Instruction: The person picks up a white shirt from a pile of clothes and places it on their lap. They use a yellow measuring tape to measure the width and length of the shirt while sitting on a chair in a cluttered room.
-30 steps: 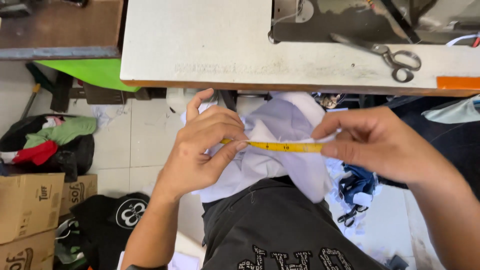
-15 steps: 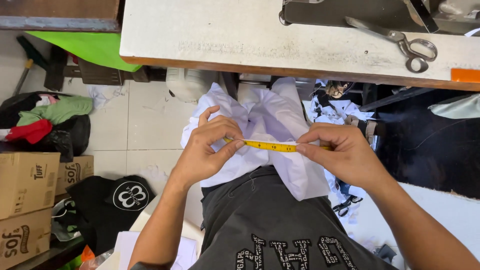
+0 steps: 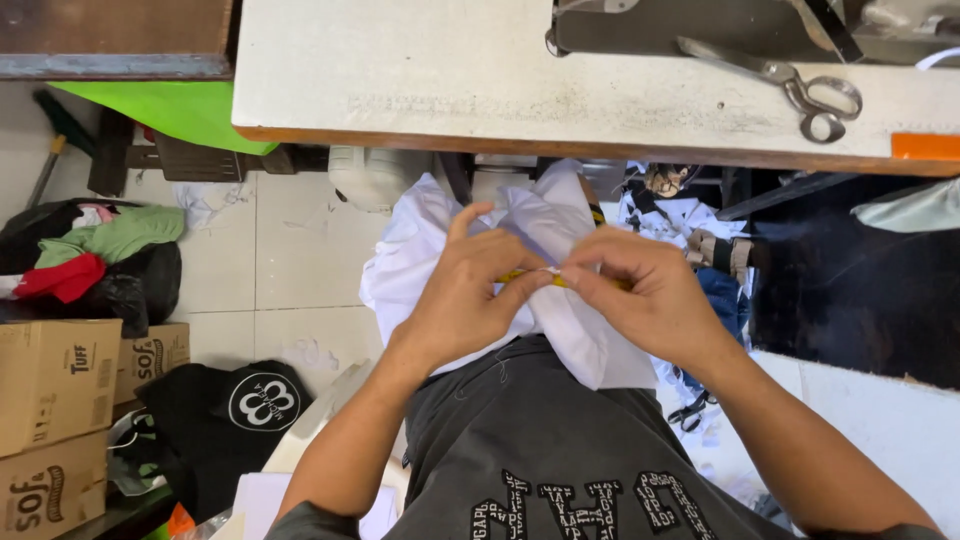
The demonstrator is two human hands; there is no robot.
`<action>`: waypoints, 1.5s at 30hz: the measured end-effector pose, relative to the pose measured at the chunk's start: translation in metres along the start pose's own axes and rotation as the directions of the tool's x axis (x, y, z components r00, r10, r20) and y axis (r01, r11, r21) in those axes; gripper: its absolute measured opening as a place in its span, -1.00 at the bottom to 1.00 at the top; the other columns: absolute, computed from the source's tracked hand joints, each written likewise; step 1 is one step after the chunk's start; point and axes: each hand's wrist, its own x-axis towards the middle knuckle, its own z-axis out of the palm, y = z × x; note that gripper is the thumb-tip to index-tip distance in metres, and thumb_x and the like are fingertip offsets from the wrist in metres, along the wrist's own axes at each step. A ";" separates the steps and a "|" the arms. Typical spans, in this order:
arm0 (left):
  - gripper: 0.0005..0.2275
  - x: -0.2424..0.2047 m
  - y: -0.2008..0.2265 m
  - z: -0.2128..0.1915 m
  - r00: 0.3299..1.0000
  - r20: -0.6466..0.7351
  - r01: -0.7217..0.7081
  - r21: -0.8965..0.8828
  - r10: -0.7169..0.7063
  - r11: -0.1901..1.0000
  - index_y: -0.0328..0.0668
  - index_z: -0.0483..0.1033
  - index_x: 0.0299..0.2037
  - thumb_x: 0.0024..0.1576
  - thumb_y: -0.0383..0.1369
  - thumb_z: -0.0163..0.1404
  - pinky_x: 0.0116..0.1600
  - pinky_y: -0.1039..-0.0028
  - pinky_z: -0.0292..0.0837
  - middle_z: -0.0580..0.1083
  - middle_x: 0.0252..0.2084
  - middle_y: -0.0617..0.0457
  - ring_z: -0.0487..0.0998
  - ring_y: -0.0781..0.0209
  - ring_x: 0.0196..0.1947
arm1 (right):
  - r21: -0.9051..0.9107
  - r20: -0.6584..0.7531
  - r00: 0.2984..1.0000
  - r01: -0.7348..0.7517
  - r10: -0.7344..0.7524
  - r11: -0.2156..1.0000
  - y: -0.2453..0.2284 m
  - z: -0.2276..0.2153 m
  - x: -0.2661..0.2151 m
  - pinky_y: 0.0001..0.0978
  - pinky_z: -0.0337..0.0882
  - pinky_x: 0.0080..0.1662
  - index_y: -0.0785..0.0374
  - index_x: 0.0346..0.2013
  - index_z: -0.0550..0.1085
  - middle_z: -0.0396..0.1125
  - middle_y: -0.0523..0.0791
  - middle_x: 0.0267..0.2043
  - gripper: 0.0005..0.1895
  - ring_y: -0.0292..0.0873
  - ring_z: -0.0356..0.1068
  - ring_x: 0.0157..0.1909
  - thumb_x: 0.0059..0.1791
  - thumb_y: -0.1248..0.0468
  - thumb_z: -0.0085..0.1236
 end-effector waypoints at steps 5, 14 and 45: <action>-0.95 -0.002 0.014 -0.016 1.000 -0.007 -0.006 0.023 0.006 1.000 -0.16 0.62 -0.36 0.15 -0.44 0.17 0.44 -0.03 -0.02 0.48 -0.54 0.12 0.52 0.19 -0.43 | 0.113 -0.104 0.974 -0.191 0.203 0.975 0.002 -0.014 -0.014 -0.55 0.37 -0.53 0.38 0.09 0.50 0.45 -0.01 -0.17 -0.68 -0.33 0.25 -0.65 0.06 0.46 -0.05; -0.92 -0.014 0.026 -0.026 0.991 0.114 -0.067 0.020 0.065 0.998 -0.17 0.63 -0.39 0.15 -0.43 0.16 0.44 -0.11 -0.01 0.51 -0.53 0.11 0.54 0.19 -0.39 | -0.006 -0.001 0.983 -0.182 0.182 0.983 0.033 0.002 -0.027 -0.43 0.42 -0.43 0.28 0.29 0.35 0.27 0.03 0.25 -0.35 -0.20 0.41 -0.44 -0.11 0.51 0.19; -0.95 -0.067 -0.003 -0.080 0.993 0.028 0.115 0.067 -0.117 0.991 -0.17 0.62 -0.32 0.13 -0.53 0.16 0.34 0.02 0.09 0.48 -0.52 0.11 0.53 0.16 -0.41 | 0.176 0.457 0.822 -0.459 0.340 0.871 0.012 0.015 0.011 -0.60 0.02 -0.70 0.48 -0.38 0.61 0.13 -0.11 -0.88 -0.74 -0.31 0.09 -0.90 0.05 0.38 0.01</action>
